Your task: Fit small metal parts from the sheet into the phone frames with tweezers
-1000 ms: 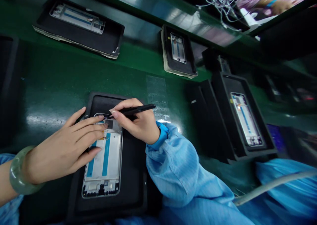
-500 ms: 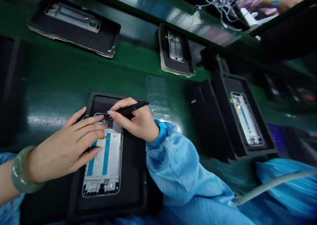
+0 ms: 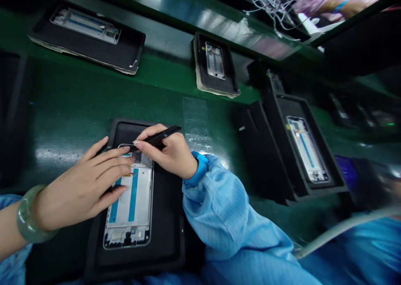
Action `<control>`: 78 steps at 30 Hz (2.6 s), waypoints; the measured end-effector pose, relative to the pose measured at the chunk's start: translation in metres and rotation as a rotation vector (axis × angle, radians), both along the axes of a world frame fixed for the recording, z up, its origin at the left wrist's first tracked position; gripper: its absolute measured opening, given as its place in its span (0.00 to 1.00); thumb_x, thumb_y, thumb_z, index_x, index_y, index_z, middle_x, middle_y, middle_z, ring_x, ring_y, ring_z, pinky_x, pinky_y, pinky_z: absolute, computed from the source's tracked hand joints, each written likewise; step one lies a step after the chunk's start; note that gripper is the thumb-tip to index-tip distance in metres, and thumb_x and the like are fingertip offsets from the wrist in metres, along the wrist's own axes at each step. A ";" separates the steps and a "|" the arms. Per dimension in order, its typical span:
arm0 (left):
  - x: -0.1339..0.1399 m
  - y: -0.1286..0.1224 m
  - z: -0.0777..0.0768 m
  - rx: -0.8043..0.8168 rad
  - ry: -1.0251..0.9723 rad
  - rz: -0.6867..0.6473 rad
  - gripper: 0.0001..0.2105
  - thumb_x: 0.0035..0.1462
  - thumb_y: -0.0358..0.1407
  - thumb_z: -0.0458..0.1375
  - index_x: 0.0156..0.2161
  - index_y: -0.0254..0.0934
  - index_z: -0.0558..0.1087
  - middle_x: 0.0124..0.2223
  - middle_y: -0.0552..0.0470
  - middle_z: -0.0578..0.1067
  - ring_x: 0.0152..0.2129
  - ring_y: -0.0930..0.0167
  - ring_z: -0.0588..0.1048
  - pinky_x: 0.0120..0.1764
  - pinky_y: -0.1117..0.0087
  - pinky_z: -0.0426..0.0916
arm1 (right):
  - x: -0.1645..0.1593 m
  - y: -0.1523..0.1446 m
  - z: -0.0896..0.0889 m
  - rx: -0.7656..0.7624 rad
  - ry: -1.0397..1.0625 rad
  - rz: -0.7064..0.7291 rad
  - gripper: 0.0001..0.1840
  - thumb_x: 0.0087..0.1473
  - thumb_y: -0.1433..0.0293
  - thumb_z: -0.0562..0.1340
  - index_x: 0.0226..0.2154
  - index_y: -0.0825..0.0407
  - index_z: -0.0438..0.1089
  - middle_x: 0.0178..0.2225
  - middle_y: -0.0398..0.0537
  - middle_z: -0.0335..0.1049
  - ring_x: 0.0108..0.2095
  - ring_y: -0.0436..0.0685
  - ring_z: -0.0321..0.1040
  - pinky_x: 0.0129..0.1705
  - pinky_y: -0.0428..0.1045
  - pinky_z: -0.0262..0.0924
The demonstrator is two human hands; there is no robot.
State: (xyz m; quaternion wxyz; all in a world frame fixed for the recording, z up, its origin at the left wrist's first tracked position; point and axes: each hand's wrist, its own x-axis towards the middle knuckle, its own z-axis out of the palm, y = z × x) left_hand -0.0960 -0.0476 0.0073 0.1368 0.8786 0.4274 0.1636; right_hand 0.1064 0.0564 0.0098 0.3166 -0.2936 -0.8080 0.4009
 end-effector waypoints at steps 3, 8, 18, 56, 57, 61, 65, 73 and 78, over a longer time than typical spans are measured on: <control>0.000 0.000 0.000 -0.021 -0.014 0.003 0.14 0.59 0.38 0.55 0.50 0.40 0.69 0.53 0.51 0.74 0.59 0.64 0.64 0.65 0.51 0.46 | 0.001 -0.001 -0.001 -0.080 0.044 0.012 0.07 0.56 0.66 0.63 0.33 0.53 0.71 0.33 0.44 0.74 0.31 0.49 0.72 0.34 0.45 0.67; 0.000 -0.001 0.000 -0.015 -0.030 0.009 0.14 0.59 0.38 0.56 0.51 0.40 0.69 0.54 0.51 0.74 0.59 0.64 0.64 0.65 0.51 0.45 | 0.000 -0.003 -0.001 -0.342 0.197 -0.004 0.12 0.52 0.62 0.66 0.32 0.53 0.68 0.30 0.43 0.72 0.28 0.49 0.74 0.30 0.43 0.69; 0.001 -0.003 -0.002 -0.069 -0.358 0.166 0.13 0.59 0.33 0.57 0.49 0.42 0.65 0.49 0.53 0.76 0.52 0.69 0.71 0.63 0.51 0.54 | -0.003 -0.003 0.007 -0.764 0.429 -0.031 0.16 0.48 0.59 0.68 0.30 0.54 0.66 0.28 0.43 0.76 0.24 0.48 0.75 0.29 0.42 0.71; 0.026 0.006 -0.008 -0.258 -1.165 0.748 0.25 0.47 0.40 0.64 0.49 0.35 0.62 0.33 0.52 0.79 0.32 0.70 0.78 0.38 0.66 0.73 | -0.017 -0.037 -0.004 0.138 0.343 -0.078 0.06 0.56 0.66 0.64 0.38 0.48 0.71 0.38 0.46 0.76 0.41 0.53 0.74 0.45 0.50 0.70; 0.026 0.006 -0.008 -0.259 -1.171 0.750 0.25 0.47 0.40 0.64 0.49 0.36 0.62 0.33 0.52 0.79 0.32 0.70 0.78 0.39 0.66 0.72 | -0.017 -0.037 -0.004 0.156 0.338 -0.077 0.06 0.56 0.67 0.63 0.38 0.48 0.71 0.38 0.46 0.76 0.40 0.53 0.74 0.45 0.50 0.70; 0.027 0.006 -0.008 -0.250 -1.182 0.755 0.25 0.46 0.40 0.65 0.48 0.36 0.62 0.32 0.53 0.78 0.32 0.70 0.78 0.38 0.66 0.72 | -0.018 -0.037 -0.004 0.196 0.325 -0.090 0.06 0.57 0.67 0.63 0.38 0.49 0.71 0.37 0.47 0.77 0.40 0.53 0.75 0.44 0.49 0.70; 0.028 0.006 -0.008 -0.235 -1.176 0.761 0.24 0.47 0.40 0.64 0.48 0.36 0.61 0.32 0.53 0.78 0.32 0.70 0.78 0.38 0.66 0.72 | -0.018 -0.037 -0.006 0.222 0.323 -0.096 0.05 0.56 0.68 0.64 0.38 0.50 0.71 0.36 0.47 0.77 0.39 0.52 0.75 0.43 0.48 0.70; 0.030 0.003 -0.008 -0.203 -1.079 0.733 0.22 0.53 0.40 0.61 0.50 0.36 0.60 0.34 0.51 0.78 0.34 0.69 0.78 0.40 0.64 0.74 | -0.016 -0.038 -0.003 0.235 0.270 -0.111 0.04 0.56 0.70 0.63 0.36 0.51 0.70 0.35 0.47 0.77 0.38 0.52 0.76 0.41 0.47 0.70; 0.023 -0.003 -0.010 -0.141 -0.935 0.689 0.26 0.53 0.38 0.62 0.55 0.39 0.60 0.52 0.44 0.73 0.51 0.65 0.72 0.56 0.55 0.64 | -0.009 -0.023 0.003 0.081 0.220 -0.229 0.04 0.56 0.67 0.63 0.33 0.51 0.71 0.33 0.45 0.74 0.32 0.50 0.74 0.34 0.45 0.69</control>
